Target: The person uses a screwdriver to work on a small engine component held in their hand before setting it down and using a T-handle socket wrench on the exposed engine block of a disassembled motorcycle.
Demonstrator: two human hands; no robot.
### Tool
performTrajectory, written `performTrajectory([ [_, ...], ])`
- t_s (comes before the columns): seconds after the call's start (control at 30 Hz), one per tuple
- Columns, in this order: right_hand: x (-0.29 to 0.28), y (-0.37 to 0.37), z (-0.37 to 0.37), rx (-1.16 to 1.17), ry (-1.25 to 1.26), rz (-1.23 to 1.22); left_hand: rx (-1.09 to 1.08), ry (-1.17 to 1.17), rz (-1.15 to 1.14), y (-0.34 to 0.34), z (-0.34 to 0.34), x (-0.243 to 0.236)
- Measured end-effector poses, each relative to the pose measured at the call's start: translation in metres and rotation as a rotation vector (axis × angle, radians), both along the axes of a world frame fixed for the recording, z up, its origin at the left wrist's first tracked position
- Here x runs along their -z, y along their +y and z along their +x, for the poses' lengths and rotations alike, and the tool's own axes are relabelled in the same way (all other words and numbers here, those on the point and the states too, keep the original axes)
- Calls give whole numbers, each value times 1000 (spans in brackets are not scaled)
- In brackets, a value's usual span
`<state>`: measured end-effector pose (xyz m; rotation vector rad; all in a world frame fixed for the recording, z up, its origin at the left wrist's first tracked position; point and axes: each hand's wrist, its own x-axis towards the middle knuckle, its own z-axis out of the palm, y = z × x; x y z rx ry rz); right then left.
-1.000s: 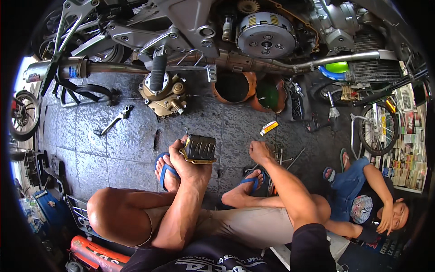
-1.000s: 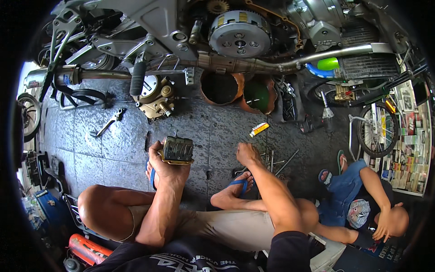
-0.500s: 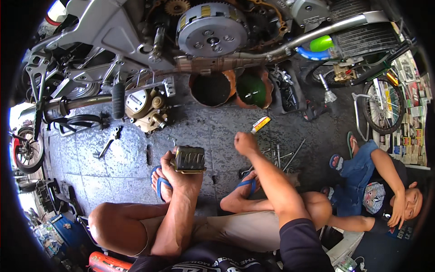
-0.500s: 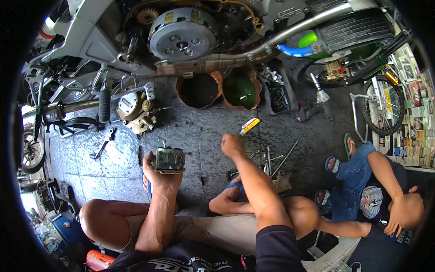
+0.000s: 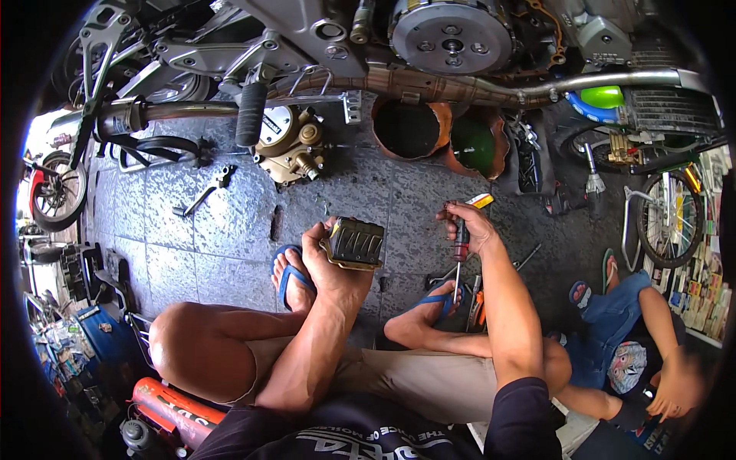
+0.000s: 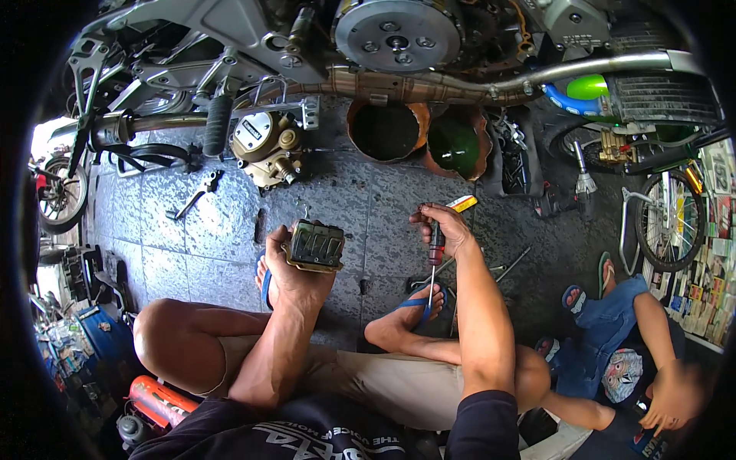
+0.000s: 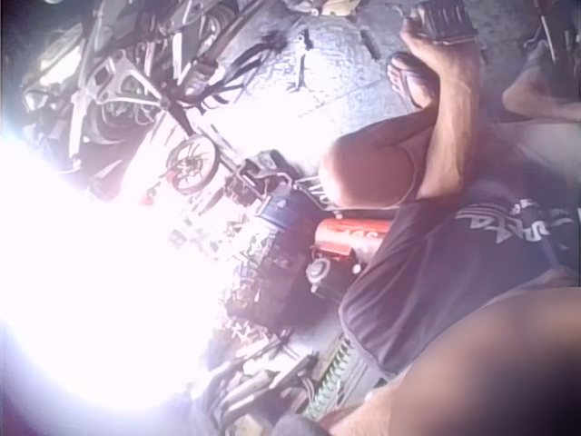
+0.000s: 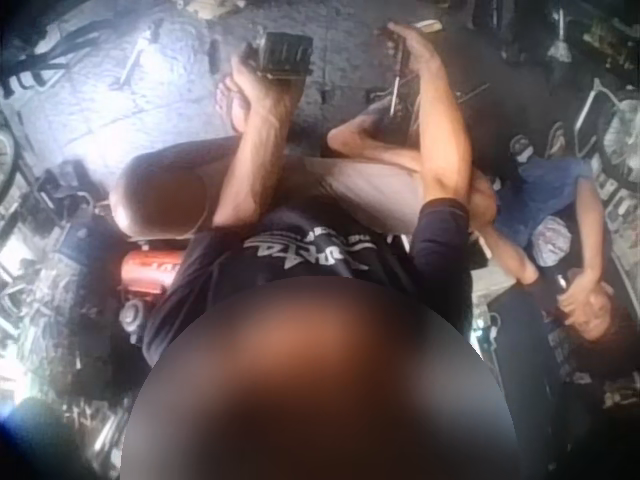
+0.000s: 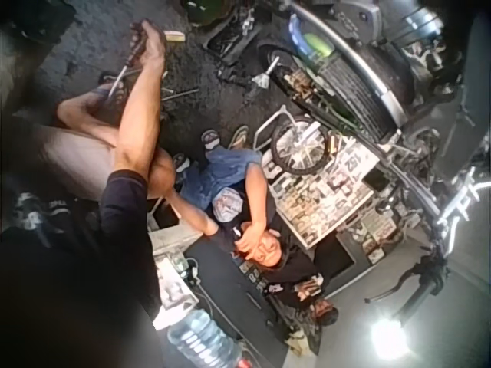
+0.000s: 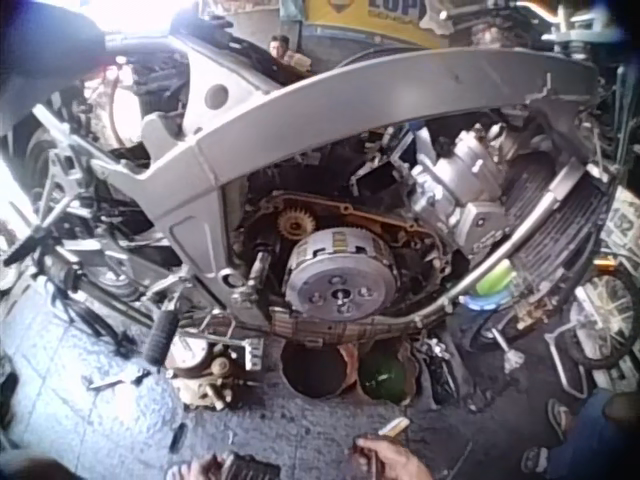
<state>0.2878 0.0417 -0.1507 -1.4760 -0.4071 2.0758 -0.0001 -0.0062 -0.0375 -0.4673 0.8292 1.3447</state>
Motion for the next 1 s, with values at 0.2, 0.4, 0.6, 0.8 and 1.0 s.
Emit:
performTrajectory([
  [0.2,-7,10,-18,-99,-27,112,-70,-45,54,-8,-5,10],
  [0.4,32,2,-36,-208,-317,226,-46,-109,-25,-16,22,8],
  [0.6,93,3,-70,-607,-1107,700,106,-272,-66,-37,29,-8],
  [0.8,87,45,-126,-531,-1309,645,36,-218,-129,-36,22,9],
  [1.0,78,55,-145,-666,-1366,566,-22,-86,-123,-17,9,26],
])
